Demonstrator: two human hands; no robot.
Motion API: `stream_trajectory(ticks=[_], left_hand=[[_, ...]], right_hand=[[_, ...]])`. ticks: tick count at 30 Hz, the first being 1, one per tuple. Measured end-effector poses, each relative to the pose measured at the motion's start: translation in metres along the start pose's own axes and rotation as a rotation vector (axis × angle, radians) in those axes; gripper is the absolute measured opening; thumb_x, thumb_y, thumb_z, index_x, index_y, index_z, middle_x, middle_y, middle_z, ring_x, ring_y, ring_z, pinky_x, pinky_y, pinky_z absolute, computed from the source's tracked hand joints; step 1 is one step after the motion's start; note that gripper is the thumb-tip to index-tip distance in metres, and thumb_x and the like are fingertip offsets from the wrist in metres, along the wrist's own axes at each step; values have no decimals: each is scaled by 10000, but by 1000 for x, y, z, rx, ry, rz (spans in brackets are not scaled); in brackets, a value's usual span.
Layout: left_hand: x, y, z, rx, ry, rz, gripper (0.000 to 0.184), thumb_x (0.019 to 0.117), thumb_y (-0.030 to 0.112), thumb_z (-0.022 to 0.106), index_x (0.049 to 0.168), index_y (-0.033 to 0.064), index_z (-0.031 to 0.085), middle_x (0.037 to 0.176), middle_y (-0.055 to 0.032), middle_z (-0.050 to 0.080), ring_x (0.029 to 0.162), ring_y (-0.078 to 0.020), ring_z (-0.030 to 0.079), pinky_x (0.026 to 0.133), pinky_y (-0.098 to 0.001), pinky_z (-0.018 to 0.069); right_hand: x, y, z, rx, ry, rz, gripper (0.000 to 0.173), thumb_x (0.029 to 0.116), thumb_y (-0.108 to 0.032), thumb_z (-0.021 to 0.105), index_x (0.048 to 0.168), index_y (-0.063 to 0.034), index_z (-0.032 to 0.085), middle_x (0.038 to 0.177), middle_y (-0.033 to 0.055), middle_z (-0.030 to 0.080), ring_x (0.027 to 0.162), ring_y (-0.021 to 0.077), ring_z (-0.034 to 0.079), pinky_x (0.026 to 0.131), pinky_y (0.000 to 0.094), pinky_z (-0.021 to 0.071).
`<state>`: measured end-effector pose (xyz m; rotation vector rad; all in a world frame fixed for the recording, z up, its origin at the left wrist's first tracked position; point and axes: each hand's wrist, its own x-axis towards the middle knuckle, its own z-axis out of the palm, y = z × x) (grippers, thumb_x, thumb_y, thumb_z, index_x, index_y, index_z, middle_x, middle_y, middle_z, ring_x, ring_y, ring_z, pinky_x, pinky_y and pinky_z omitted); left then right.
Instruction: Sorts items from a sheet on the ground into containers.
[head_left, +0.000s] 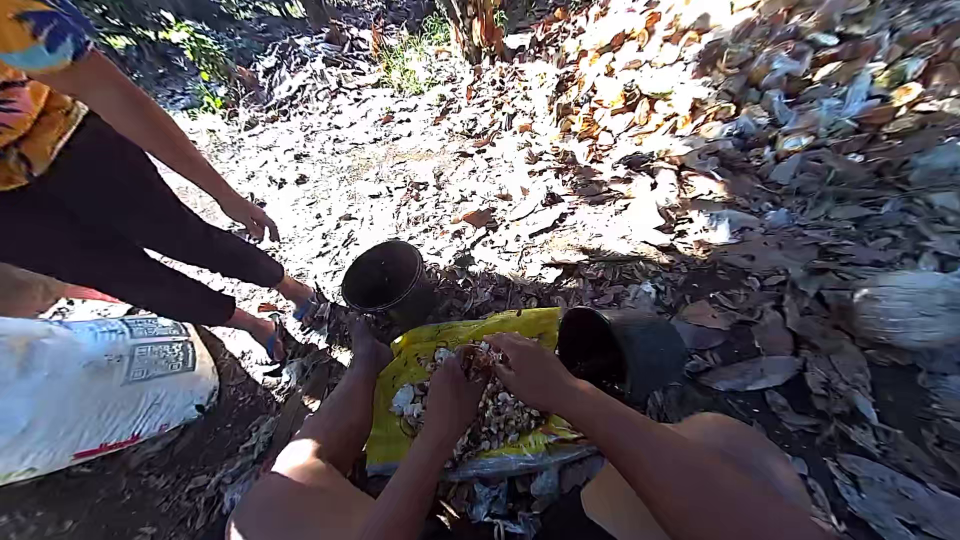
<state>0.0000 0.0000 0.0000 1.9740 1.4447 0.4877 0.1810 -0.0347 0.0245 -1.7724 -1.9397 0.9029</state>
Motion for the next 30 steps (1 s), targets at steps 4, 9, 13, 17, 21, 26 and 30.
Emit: stream_trajectory(ticks=[4, 9, 13, 17, 21, 26, 30], left_hand=[[-3, 2, -4, 12, -36, 42, 339, 925, 324, 745, 1203, 131, 718, 1061, -36, 735, 943, -154, 699, 890, -419, 580], [-5, 3, -9, -128, -78, 39, 326, 947, 274, 736, 1237, 127, 714, 1130, -15, 741, 1016, -97, 701, 946, -356, 579], [-6, 1, -7, -380, -79, 47, 263, 1039, 206, 597, 1261, 100, 691, 1130, -23, 731, 834, -112, 707, 762, -313, 613], [-4, 1, -8, -532, -29, 17, 174, 1018, 116, 611, 1159, 46, 686, 1023, -65, 722, 718, -171, 694, 652, -330, 616], [-1, -6, -8, -692, 41, -21, 168, 1011, 20, 539, 1127, -6, 657, 1027, -123, 732, 667, -213, 693, 599, -350, 612], [-4, -6, -12, -877, -40, -104, 271, 988, 19, 528, 1245, -4, 609, 1050, -121, 668, 722, -204, 671, 630, -347, 606], [-4, -5, -6, -1010, -184, -112, 270, 974, 74, 647, 1224, -18, 596, 945, -140, 692, 718, -204, 682, 632, -338, 602]], right_hand=[[-3, -1, 1, -73, 12, -83, 537, 1025, -196, 544, 1547, -304, 479, 1418, 101, 608, 1268, 314, 613, 1019, 570, 519], [-2, 0, -7, -57, -47, -52, 411, 1014, -205, 527, 1419, -225, 595, 1361, 80, 634, 1234, 263, 627, 1018, 526, 525], [-2, 3, -13, 17, -48, 33, 373, 965, -187, 573, 1334, -138, 586, 1271, 101, 646, 1162, 258, 647, 974, 510, 543], [-3, 1, -16, 88, -38, 99, 381, 937, -199, 628, 1310, -143, 578, 1211, 93, 659, 1112, 243, 658, 943, 500, 556], [-4, -1, -16, 121, -34, 131, 390, 927, -235, 631, 1305, -152, 582, 1179, 79, 676, 1096, 230, 668, 923, 500, 562], [-5, -4, -19, 287, 9, 199, 357, 919, -258, 649, 1249, -130, 605, 1088, 82, 683, 997, 220, 679, 859, 473, 572], [-3, -2, -14, 336, 23, 172, 319, 910, -255, 665, 1197, -123, 616, 1027, 66, 686, 936, 195, 680, 818, 451, 573]])
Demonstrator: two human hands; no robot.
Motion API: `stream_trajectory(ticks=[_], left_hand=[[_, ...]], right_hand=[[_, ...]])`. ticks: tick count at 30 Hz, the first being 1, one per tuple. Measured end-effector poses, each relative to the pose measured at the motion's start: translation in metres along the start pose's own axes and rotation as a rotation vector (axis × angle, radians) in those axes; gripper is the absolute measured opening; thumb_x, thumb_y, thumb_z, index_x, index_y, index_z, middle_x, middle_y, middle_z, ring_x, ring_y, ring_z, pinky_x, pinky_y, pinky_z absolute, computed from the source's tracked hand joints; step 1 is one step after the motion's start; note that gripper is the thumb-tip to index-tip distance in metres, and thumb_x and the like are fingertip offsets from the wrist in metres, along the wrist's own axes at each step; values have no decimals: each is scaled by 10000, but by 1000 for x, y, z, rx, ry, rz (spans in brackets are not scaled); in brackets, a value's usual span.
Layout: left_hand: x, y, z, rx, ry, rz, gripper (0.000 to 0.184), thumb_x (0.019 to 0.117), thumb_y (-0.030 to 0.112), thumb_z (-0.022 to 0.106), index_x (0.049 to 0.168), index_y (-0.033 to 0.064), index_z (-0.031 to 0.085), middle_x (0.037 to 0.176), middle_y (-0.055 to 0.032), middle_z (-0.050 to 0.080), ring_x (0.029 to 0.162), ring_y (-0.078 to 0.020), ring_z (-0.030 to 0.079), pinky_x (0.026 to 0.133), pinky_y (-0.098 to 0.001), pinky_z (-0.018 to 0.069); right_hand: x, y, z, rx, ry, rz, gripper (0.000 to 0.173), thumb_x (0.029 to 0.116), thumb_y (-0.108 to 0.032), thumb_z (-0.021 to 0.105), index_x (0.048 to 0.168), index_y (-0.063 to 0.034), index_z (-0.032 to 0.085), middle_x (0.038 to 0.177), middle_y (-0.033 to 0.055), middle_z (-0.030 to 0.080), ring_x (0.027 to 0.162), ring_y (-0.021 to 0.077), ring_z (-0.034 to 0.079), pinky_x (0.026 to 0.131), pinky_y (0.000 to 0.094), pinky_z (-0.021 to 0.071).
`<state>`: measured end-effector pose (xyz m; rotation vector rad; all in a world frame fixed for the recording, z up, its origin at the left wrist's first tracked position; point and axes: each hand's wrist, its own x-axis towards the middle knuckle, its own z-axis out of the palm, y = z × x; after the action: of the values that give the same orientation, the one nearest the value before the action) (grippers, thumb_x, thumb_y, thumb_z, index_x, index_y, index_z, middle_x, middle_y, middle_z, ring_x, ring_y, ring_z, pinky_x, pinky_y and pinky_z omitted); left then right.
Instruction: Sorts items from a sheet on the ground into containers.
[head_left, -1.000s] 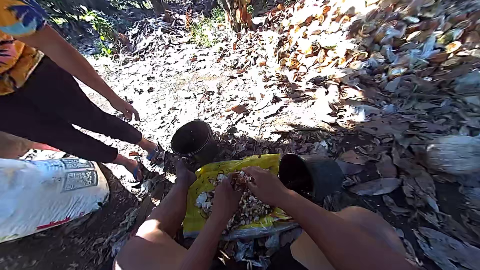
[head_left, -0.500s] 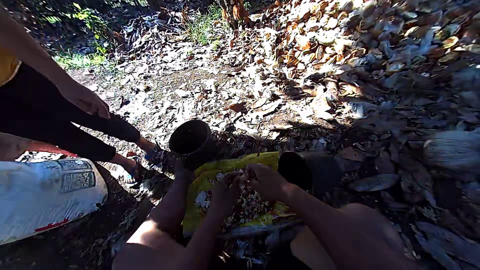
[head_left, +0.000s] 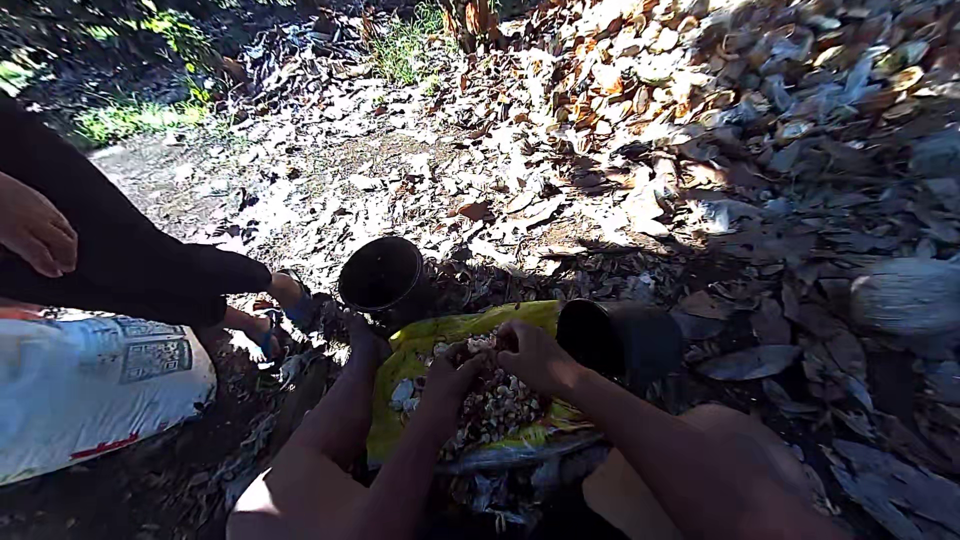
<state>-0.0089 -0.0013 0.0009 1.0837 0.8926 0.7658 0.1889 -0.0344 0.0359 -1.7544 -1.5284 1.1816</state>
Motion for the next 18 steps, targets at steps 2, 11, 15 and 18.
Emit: stream_trajectory(ticks=[2, 11, 15, 18], left_hand=[[4, -6, 2, 42, 17, 7, 256, 959, 79, 693, 1183, -20, 617, 922, -139, 698, 702, -200, 679, 615, -334, 599], [14, -38, -4, 343, 26, 0, 192, 956, 96, 695, 1125, 11, 662, 958, -86, 713, 736, -185, 699, 673, -353, 621], [22, -65, -29, 549, -59, -96, 332, 963, 89, 630, 1293, 69, 656, 1252, -55, 695, 1063, -132, 683, 931, -351, 570], [27, -88, -55, 639, 58, -107, 321, 960, 86, 584, 1266, 86, 682, 1235, -59, 696, 1092, -139, 655, 971, -389, 529]], right_hand=[[1, 1, 2, 9, -3, -10, 307, 903, -243, 663, 1184, -125, 618, 1017, 57, 684, 924, 182, 678, 810, 439, 574], [-4, -1, -5, -20, 113, 40, 332, 911, -290, 636, 1210, -147, 610, 1013, 46, 685, 910, 183, 678, 790, 448, 576], [-3, -1, -8, -216, 10, 60, 344, 944, -399, 610, 1210, -180, 619, 1028, 40, 692, 957, 209, 683, 826, 501, 569], [-3, 3, 1, -436, -257, 71, 374, 948, -428, 610, 1195, -148, 632, 1032, 84, 693, 992, 282, 679, 839, 577, 549]])
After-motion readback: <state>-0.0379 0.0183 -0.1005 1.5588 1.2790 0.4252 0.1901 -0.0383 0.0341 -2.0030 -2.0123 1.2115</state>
